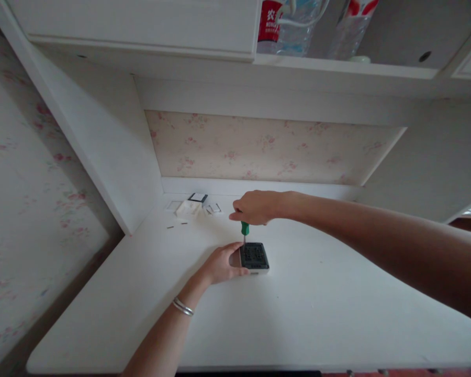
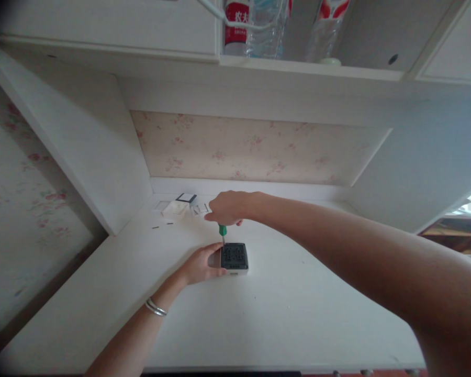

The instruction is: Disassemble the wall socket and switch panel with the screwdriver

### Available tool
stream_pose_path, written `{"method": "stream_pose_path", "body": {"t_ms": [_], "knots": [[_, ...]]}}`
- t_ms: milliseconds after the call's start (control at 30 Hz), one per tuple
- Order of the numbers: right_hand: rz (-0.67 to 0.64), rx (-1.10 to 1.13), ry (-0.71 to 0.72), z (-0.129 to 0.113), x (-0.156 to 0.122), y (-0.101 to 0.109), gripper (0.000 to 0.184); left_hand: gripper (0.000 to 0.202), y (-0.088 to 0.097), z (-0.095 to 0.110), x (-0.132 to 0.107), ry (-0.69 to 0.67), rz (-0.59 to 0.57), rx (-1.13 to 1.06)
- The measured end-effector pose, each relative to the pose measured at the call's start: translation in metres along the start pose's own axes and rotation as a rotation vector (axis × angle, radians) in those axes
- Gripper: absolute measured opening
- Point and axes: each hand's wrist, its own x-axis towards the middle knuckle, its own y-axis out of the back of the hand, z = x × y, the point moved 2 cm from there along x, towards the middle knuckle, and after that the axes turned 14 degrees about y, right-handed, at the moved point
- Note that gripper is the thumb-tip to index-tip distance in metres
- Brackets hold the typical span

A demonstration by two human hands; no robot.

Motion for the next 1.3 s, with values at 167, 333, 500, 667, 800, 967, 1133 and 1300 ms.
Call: {"method": "stream_pose_path", "body": {"t_ms": [167, 333, 500, 667, 800, 967, 1133, 1300], "knots": [[-0.019, 0.018, 0.108, -0.0067, -0.0028, 0.0041, 0.047, 0.078, 0.0, 0.0004, -0.0003, -0.005, -0.001, 0.002], [-0.025, 0.009, 0.009, -0.0015, -0.0016, 0.0011, 0.034, 0.077, 0.0006, 0.0024, -0.0007, -0.001, 0.009, -0.007], [-0.019, -0.021, 0.132, -0.0027, -0.0017, 0.0012, 0.043, 0.077, 0.0012, 0.0027, -0.0007, -0.012, 0.001, 0.006], [-0.001, -0.017, 0.06, -0.0011, -0.0018, 0.0014, 0.032, 0.08, 0.0006, -0.0008, -0.0002, -0.007, 0.017, 0.037], [-0.012, -0.024, 0.117, -0.0026, -0.0027, 0.0002, 0.044, 0.08, 0.0003, -0.0012, -0.0009, -0.015, 0.007, 0.037], [0.023, -0.033, 0.01, -0.0011, -0.0044, 0.0, 0.031, 0.079, 0.0004, 0.0002, -0.0015, -0.024, 0.013, 0.038], [0.004, -0.049, 0.064, -0.0014, -0.0071, -0.0004, 0.048, 0.081, -0.0009, -0.0016, -0.0007, -0.014, 0.022, 0.023], [0.048, -0.062, 0.065, 0.0005, -0.008, -0.0038, 0.032, 0.082, -0.0009, -0.0021, -0.0003, 0.012, 0.021, 0.033]]}}
